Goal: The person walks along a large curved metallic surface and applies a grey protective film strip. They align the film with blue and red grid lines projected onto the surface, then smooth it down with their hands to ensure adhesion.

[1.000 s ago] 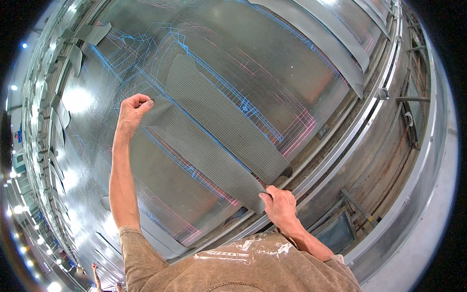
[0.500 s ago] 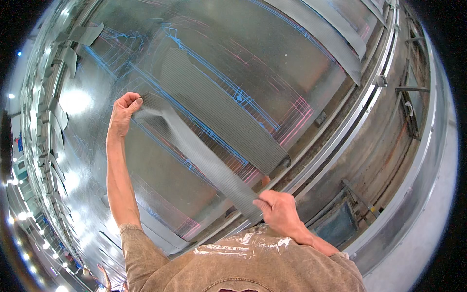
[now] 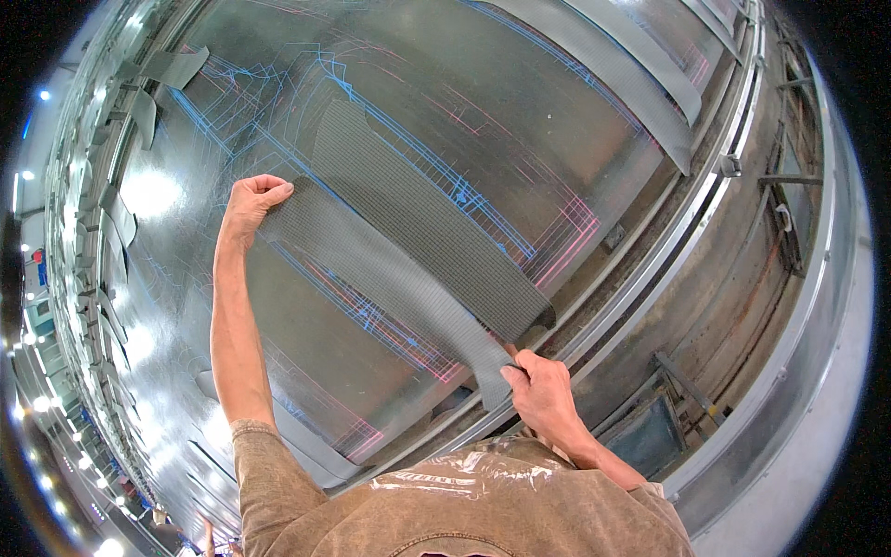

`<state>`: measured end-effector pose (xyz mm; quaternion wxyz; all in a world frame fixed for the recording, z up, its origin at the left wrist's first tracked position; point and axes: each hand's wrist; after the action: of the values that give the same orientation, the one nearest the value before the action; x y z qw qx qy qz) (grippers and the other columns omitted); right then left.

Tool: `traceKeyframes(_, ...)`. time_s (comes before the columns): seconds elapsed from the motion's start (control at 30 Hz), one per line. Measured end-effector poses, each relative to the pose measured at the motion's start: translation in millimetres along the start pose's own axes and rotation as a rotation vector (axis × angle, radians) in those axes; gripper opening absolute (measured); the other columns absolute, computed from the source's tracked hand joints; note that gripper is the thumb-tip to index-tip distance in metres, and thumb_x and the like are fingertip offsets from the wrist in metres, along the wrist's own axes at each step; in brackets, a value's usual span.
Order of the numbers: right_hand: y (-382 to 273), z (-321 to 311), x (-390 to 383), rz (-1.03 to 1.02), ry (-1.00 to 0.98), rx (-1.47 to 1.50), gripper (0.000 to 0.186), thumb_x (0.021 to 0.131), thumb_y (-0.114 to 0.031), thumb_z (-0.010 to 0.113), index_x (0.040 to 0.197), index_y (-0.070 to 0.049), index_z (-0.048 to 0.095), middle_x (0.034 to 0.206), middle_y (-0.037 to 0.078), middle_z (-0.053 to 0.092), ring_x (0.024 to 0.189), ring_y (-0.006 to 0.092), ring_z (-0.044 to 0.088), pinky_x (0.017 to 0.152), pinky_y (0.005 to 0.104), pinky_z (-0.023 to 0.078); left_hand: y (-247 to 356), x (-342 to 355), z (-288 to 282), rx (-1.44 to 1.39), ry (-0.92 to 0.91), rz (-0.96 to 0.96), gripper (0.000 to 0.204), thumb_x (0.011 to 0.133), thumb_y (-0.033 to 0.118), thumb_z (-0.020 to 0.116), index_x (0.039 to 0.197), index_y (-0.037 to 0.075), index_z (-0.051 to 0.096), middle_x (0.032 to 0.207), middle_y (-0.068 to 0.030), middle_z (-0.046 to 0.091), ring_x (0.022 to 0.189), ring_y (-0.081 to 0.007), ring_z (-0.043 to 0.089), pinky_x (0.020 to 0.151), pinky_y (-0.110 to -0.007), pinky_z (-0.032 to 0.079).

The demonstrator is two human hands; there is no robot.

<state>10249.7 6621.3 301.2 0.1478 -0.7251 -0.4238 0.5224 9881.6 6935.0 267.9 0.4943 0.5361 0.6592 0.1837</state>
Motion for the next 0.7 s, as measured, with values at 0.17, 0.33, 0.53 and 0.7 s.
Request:
traceKeyframes(0.17, -6.2, -1.9, 9.0, 0.195, -0.147, 0.16, 0.02, 0.088, -0.01, 0.065, 0.075, 0.004, 0.059, 0.059, 0.005, 0.059, 0.051, 0.0103, 0.059, 0.044, 0.0271, 0.044, 0.8, 5.7, -7.7, 0.034, -0.008, -0.07, 0.015, 0.078, 0.016, 0.079, 0.084, 0.004, 0.073, 0.075, -0.0021, 0.068, 0.065, -0.0097, 0.061, 0.063, -0.024, 0.048)
traceKeyframes(0.33, -15.9, -14.1, 16.9, 0.331, -0.305, 0.225, 0.021, 0.089, -0.013, 0.066, 0.074, 0.001, 0.062, 0.061, 0.003, 0.061, 0.049, 0.0081, 0.057, 0.041, 0.0238, 0.044, -1.5, 10.1, -6.7, 0.096, 0.008, -0.04, 0.016, 0.076, 0.015, 0.08, 0.083, 0.003, 0.073, 0.074, -0.0033, 0.069, 0.066, -0.0106, 0.062, 0.062, -0.025, 0.049)
traceKeyframes(0.53, -14.6, -15.5, 21.9, 0.395, -0.318, 0.259, 0.022, 0.091, -0.015, 0.065, 0.076, 0.0, 0.062, 0.061, 0.004, 0.061, 0.049, 0.0077, 0.057, 0.041, 0.0228, 0.044, -0.1, 15.4, -4.9, 0.158, 0.019, -0.059, 0.017, 0.074, 0.016, 0.081, 0.082, 0.003, 0.073, 0.074, -0.0044, 0.069, 0.065, -0.0119, 0.063, 0.061, -0.025, 0.049)
traceKeyframes(0.7, -6.4, -12.6, 23.5, 0.4, -0.249, 0.289, 0.025, 0.092, -0.019, 0.064, 0.076, 0.001, 0.062, 0.062, 0.004, 0.06, 0.049, 0.0083, 0.056, 0.041, 0.0242, 0.044, 5.0, 11.9, -2.6, 0.134, 0.034, -0.072, 0.019, 0.073, 0.018, 0.082, 0.081, 0.003, 0.073, 0.073, -0.0044, 0.069, 0.063, -0.0116, 0.062, 0.06, -0.025, 0.048)
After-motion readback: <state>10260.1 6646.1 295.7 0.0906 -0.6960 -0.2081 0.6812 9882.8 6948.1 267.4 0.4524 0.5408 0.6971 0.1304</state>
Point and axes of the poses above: each hand's wrist, its own x-axis towards the middle knuckle, its own z-axis out of the palm, y = z × x
